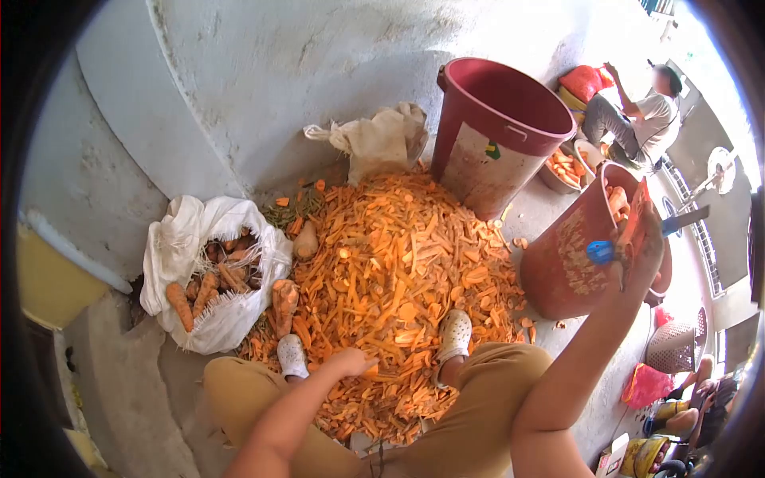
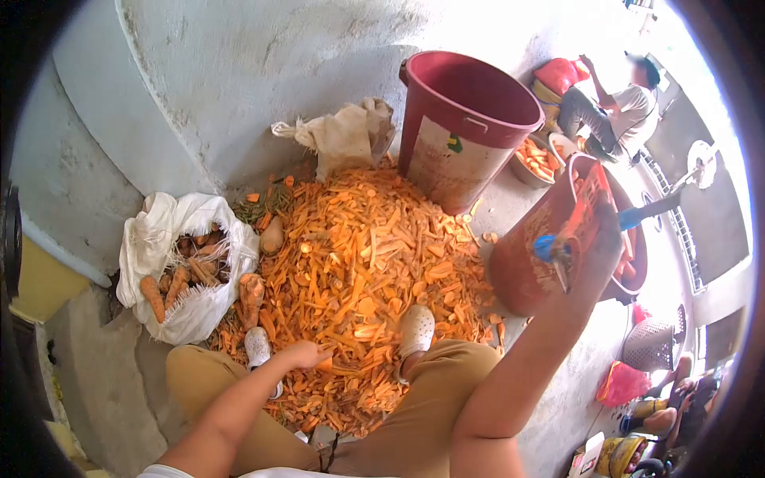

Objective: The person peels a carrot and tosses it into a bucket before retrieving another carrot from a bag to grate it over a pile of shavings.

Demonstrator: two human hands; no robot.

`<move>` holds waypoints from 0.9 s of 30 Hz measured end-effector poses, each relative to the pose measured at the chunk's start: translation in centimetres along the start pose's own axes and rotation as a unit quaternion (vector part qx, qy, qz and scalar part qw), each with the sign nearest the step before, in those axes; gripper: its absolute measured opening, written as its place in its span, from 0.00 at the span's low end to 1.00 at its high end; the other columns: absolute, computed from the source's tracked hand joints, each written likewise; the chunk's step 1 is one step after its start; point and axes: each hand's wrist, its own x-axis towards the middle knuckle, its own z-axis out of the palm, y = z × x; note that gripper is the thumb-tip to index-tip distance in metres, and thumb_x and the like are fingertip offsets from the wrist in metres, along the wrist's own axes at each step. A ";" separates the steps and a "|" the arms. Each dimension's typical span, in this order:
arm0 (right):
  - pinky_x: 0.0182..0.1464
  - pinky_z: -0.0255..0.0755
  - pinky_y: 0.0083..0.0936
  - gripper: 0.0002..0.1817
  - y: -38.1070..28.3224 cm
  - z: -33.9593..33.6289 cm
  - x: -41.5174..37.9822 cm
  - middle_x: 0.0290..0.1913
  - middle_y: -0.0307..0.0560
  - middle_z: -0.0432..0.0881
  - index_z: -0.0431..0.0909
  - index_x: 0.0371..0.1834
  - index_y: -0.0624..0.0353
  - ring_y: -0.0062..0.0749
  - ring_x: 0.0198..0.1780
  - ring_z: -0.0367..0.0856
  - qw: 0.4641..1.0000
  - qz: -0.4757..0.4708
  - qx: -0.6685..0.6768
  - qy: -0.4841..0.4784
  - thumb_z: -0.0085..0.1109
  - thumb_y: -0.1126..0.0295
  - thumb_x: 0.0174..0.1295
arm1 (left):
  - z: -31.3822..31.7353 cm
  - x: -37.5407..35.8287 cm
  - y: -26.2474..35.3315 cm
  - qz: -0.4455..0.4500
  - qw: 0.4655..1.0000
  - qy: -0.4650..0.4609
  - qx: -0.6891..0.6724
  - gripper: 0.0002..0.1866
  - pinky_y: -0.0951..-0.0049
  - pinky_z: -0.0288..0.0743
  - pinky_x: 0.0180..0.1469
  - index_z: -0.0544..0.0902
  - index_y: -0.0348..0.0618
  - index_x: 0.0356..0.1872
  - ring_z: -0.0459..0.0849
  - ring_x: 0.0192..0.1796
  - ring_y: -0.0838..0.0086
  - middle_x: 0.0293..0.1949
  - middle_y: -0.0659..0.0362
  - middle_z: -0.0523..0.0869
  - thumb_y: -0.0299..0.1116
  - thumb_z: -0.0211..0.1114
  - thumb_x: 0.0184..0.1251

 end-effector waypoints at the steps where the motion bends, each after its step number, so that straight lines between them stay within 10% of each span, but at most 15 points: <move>1: 0.16 0.56 0.11 0.14 0.1 -0.7 0.5 0.17 0.34 0.68 0.70 0.40 0.62 0.14 0.12 0.62 0.996 0.026 0.051 -0.063 0.49 0.66 0.54 | -1.1 -0.7 1.3 -0.012 0.999 -0.019 -0.037 0.30 0.66 0.68 0.45 0.68 0.37 0.50 0.78 0.38 0.65 0.40 0.45 0.76 0.54 0.35 0.61; 3: 0.14 0.52 0.10 0.14 0.2 -1.8 1.0 0.12 0.31 0.63 0.68 0.41 0.63 0.10 0.11 0.58 0.967 0.079 0.150 -0.190 0.49 0.67 0.54 | -5.5 -3.0 5.0 0.059 0.980 0.108 -0.158 0.28 0.71 0.72 0.32 0.62 0.35 0.53 0.73 0.19 0.74 0.20 0.52 0.76 0.49 0.33 0.63; 8: 0.14 0.49 0.09 0.13 0.5 0.8 -1.5 0.15 0.32 0.65 0.70 0.39 0.62 0.10 0.12 0.58 0.967 0.143 0.155 -0.143 0.51 0.66 0.53 | -13.6 -11.0 13.3 0.181 0.903 0.202 -0.333 0.25 0.79 0.67 0.20 0.62 0.35 0.51 0.70 0.19 0.82 0.20 0.61 0.72 0.46 0.45 0.61; 11: 0.16 0.62 0.12 0.11 3.9 1.4 -1.7 0.22 0.38 0.74 0.73 0.30 0.63 0.15 0.18 0.68 0.972 0.063 -0.082 -0.212 0.52 0.64 0.52 | -14.2 -14.4 15.7 0.249 0.862 0.260 -0.358 0.25 0.82 0.65 0.17 0.60 0.35 0.52 0.70 0.19 0.82 0.20 0.61 0.71 0.40 0.52 0.58; 15: 0.22 0.65 0.15 0.07 5.0 3.5 -5.4 0.25 0.42 0.78 0.73 0.31 0.62 0.20 0.22 0.74 0.864 -0.053 -0.369 -0.338 0.44 0.74 0.53 | -13.1 -17.3 16.4 0.265 0.835 0.321 -0.360 0.24 0.83 0.65 0.16 0.61 0.36 0.50 0.71 0.21 0.82 0.23 0.61 0.71 0.30 0.57 0.53; 16: 0.28 0.66 0.34 0.05 3.8 4.1 -7.5 0.21 0.53 0.74 0.72 0.25 0.60 0.44 0.24 0.74 0.848 -0.027 -0.387 -0.362 0.50 0.71 0.49 | -12.7 -18.0 16.4 0.267 0.830 0.330 -0.363 0.23 0.83 0.65 0.16 0.61 0.36 0.49 0.71 0.21 0.82 0.24 0.61 0.71 0.28 0.58 0.52; 21: 0.29 0.70 0.32 0.07 3.6 4.6 -13.8 0.21 0.51 0.75 0.69 0.27 0.59 0.42 0.25 0.76 0.633 -0.135 -0.557 -0.521 0.50 0.68 0.49 | -11.0 -19.5 14.8 0.271 0.768 0.405 -0.415 0.17 0.82 0.65 0.15 0.65 0.38 0.42 0.71 0.19 0.82 0.24 0.61 0.72 0.24 0.56 0.49; 27: 0.31 0.68 0.36 0.09 5.2 4.6 -15.5 0.22 0.52 0.76 0.69 0.25 0.61 0.45 0.26 0.75 0.650 -0.117 -0.558 -0.501 0.54 0.67 0.44 | -9.7 -20.6 13.6 0.293 0.753 0.391 -0.442 0.18 0.82 0.64 0.17 0.65 0.37 0.45 0.70 0.16 0.81 0.22 0.62 0.73 0.25 0.56 0.51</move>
